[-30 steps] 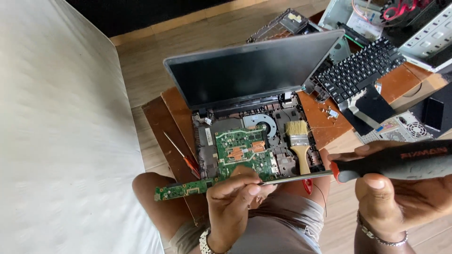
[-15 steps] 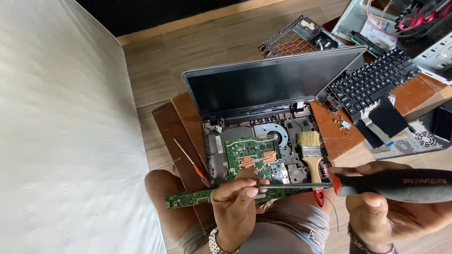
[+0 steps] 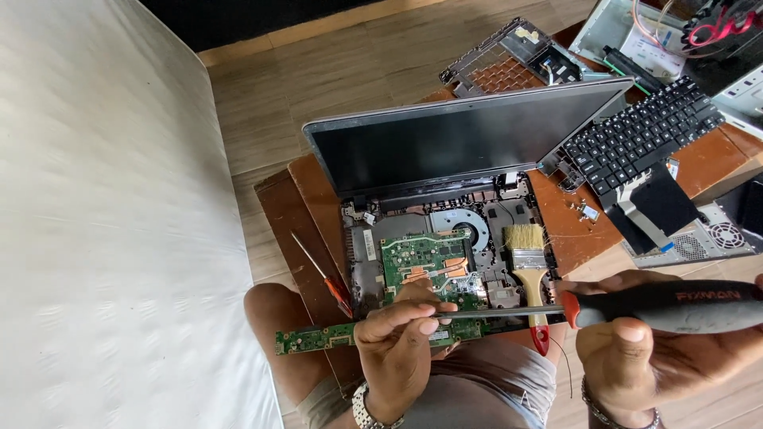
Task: The person uses a screwdriver to loosen and remove screws from the motherboard of a disassembled laptop. They then use a brush to clean dust from the motherboard and surrounding components.
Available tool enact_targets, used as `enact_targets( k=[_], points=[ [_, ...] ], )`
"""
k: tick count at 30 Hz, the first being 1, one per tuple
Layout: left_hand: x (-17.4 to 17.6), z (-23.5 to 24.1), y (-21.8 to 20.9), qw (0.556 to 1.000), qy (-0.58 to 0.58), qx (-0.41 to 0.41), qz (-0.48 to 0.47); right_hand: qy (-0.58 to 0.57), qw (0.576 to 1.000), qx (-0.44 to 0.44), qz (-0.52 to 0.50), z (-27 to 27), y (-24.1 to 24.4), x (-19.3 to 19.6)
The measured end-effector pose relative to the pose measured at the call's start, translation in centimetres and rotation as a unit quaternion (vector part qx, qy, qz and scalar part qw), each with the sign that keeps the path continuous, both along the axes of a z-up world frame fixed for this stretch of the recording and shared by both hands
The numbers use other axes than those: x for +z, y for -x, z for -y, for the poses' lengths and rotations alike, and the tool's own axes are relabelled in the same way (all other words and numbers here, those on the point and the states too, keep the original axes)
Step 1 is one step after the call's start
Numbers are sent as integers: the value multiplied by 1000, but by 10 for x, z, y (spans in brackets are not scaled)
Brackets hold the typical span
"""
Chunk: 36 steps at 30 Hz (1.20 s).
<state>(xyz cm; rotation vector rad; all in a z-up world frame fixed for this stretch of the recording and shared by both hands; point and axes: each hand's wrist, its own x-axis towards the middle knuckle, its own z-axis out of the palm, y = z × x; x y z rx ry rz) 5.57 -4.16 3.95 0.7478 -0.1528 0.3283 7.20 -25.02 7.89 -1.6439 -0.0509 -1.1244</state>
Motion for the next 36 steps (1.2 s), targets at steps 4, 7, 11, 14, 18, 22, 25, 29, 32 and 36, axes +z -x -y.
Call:
enact_targets(
  k=[4, 7, 11, 14, 18, 22, 25, 29, 32, 36],
  points=[
    [5, -2, -2, 999, -37, 17, 8, -21, 999, 30, -24, -4, -1, 6],
    [12, -1, -4, 990, -125, 63, 16, -23, 993, 75, 83, 10, -16, -10],
    [4, 1, -1, 994, -94, 57, 13, -57, 997, 42, 16, -2, -18, 3],
    [6, -5, 4, 989, -131, 67, -7, -32, 998, 37, 33, 8, -21, -5],
    [18, -29, -2, 940, -308, 145, 10, 12, 997, 38, 59, 17, -23, -10],
    [15, -64, 2, 788, -581, 206, -2, 68, 996, 57, -2, 6, -18, 6],
    [5, -73, 8, 641, -738, 212, 4, 140, 984, 80, -76, 2, -23, 7],
    [-15, -66, 19, 566, -811, 147, -5, 248, 956, 151, -31, 5, -32, -20],
    [-18, -61, 20, 546, -827, 134, -14, 249, 950, 181, -53, -8, -33, -21],
    [-12, -61, 20, 537, -831, 148, -11, 262, 935, 227, -79, -35, -36, 2]
  ],
)
